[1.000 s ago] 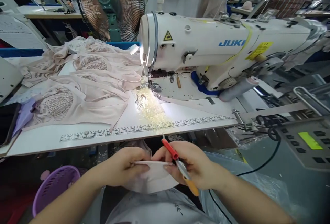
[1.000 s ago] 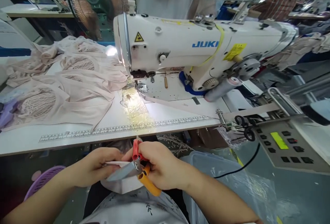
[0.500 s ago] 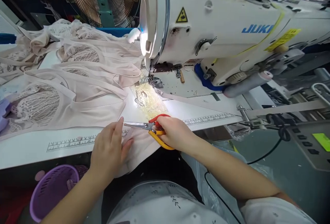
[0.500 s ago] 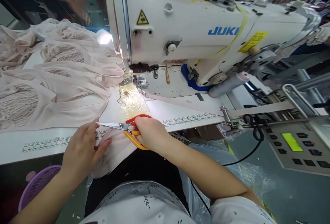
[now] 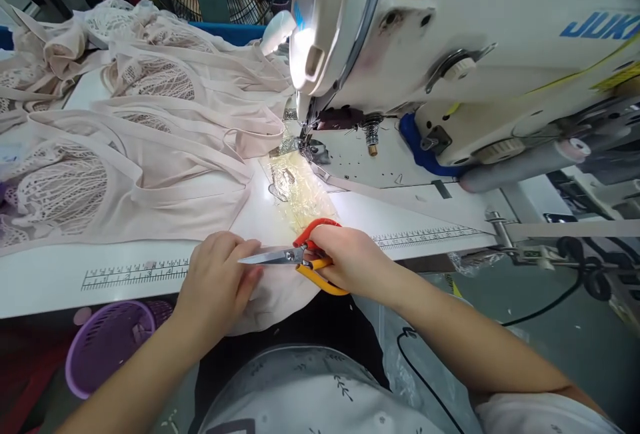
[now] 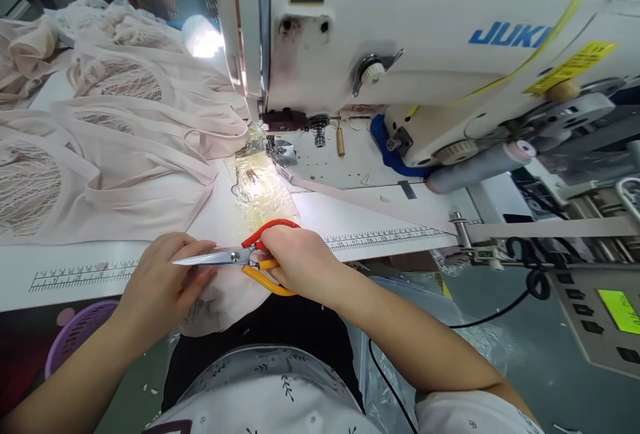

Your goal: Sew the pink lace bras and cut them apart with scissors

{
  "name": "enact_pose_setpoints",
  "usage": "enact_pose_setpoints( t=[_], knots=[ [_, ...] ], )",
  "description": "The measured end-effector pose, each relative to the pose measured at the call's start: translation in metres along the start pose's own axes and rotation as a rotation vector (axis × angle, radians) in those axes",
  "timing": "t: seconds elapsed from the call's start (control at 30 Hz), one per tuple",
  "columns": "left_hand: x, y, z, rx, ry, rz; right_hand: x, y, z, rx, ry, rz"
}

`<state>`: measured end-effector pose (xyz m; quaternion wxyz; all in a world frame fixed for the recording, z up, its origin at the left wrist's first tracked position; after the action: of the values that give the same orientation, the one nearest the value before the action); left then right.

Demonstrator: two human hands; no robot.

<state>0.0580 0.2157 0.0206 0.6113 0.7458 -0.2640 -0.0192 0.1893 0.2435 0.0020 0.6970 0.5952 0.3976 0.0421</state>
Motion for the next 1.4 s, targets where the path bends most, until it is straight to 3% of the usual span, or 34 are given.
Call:
enact_pose_setpoints(
  t=[0.07, 0.2, 0.3, 0.4, 0.5, 0.63, 1.03, 1.23, 1.4],
  knots=[
    [0.004, 0.005, 0.0, 0.04, -0.023, -0.006, 0.0, 0.0, 0.001, 0.01, 0.012, 0.003],
    [0.021, 0.019, 0.023, 0.249, -0.208, -0.026, -0.004, -0.001, 0.005, 0.048, 0.086, 0.01],
    [0.024, 0.009, 0.042, 0.212, -0.286, 0.015, -0.015, 0.004, 0.009, 0.13, 0.201, 0.091],
    [0.02, 0.003, 0.052, 0.199, -0.262, 0.005, -0.028, 0.012, 0.013, 0.23, 0.306, 0.223],
    [0.021, 0.003, 0.053, 0.195, -0.25, -0.015, -0.05, 0.019, 0.02, 0.326, 0.48, 0.292],
    [0.024, 0.007, 0.049, 0.165, -0.246, -0.064, -0.07, 0.015, 0.033, 0.327, 0.671, 0.318],
    [0.016, 0.012, 0.05, 0.104, -0.187, -0.149, -0.076, 0.012, 0.033, 0.29, 0.642, 0.304],
    [0.011, 0.005, 0.052, 0.082, -0.189, -0.129, -0.072, 0.006, 0.037, 0.258, 0.625, 0.301],
    [0.005, 0.001, 0.054, 0.069, -0.179, -0.123, -0.069, 0.006, 0.044, 0.325, 0.652, 0.287]
  ],
)
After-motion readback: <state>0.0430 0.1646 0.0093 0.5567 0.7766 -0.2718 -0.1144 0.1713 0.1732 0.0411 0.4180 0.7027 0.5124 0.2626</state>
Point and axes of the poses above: each hand's wrist, its own z-axis away from the middle knuckle, its own y-axis out of the back of the hand, x = y × z, the point moved 10 cm from there along -z, towards the middle knuckle, and after that the axes turned 6 degrees about y, right-handed, at the moved point
